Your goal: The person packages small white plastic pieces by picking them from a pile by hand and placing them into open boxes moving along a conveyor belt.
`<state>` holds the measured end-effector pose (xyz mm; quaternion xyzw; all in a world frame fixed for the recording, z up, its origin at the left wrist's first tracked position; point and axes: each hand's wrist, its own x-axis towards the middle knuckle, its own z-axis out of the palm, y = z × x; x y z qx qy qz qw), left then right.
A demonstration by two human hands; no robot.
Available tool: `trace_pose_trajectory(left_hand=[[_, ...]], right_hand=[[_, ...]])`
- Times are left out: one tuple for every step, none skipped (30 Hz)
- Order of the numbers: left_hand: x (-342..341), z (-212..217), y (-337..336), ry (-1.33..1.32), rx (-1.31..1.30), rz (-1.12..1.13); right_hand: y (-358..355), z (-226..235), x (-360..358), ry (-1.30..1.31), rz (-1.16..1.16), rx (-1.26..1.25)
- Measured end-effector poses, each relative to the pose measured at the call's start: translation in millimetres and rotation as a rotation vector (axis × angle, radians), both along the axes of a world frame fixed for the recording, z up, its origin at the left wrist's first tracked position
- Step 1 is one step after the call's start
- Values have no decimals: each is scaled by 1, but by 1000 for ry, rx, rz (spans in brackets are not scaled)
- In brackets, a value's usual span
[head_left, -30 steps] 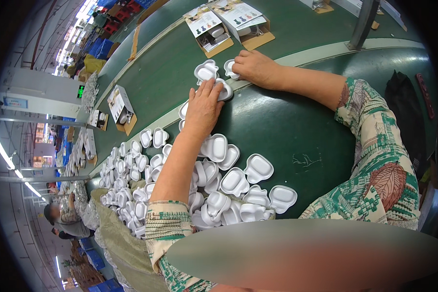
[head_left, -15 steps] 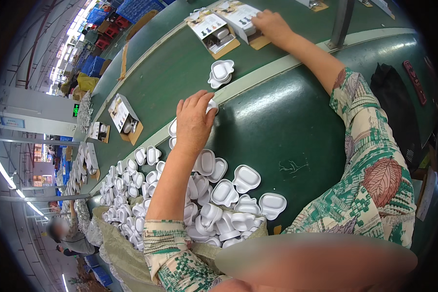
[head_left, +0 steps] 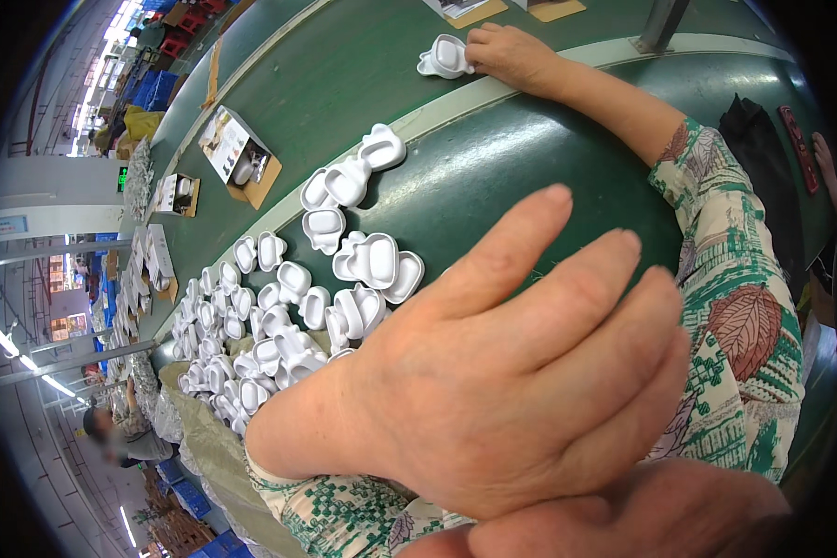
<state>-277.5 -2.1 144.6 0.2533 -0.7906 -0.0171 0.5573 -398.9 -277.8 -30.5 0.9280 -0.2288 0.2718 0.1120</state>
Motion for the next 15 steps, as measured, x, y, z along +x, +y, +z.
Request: trace_pose_trajectory(left_hand=[[12, 7, 6, -165, 55, -50], [22, 13, 12, -330, 108, -99], [28, 15, 17, -337, 128, -72], [31, 33, 21, -341, 128, -64], [31, 50, 15, -454, 434, -51], [28, 62, 16, -582, 733, -33], [28, 49, 28, -515, 585, -10], [35, 42, 36, -525, 584, 2], [42, 34, 34, -483, 497, -41], [50, 26, 32, -442, 406, -80], [56, 15, 29, -483, 396, -57], [62, -3, 21, -516, 390, -44], [68, -20, 23, -630, 461, -57], [73, -34, 26, -743, 531, -68], [69, -40, 32, -821, 655, -91]], right_hand=[[2, -1, 2, -3, 12, 0], [-1, 3, 1, -3, 12, 2], [-8, 11, -1, -16, -14, -92], [-13, 22, -2, -33, -36, -189], [-11, 26, -16, -44, -112, -180], [-17, 33, -30, -31, -125, -181], [-25, 43, -30, 39, -257, -98], [-34, 50, -29, 108, -387, -12], [-54, 44, -38, 138, -389, -45], [-66, 42, -40, 140, -397, -48], [-78, 41, -41, 208, -401, -105], [-89, 33, -47, 287, -411, -156], [-100, 30, -56, 289, -420, -160], [-109, 27, -66, 146, -307, -171], [-119, 24, -74, 3, -191, -179]])
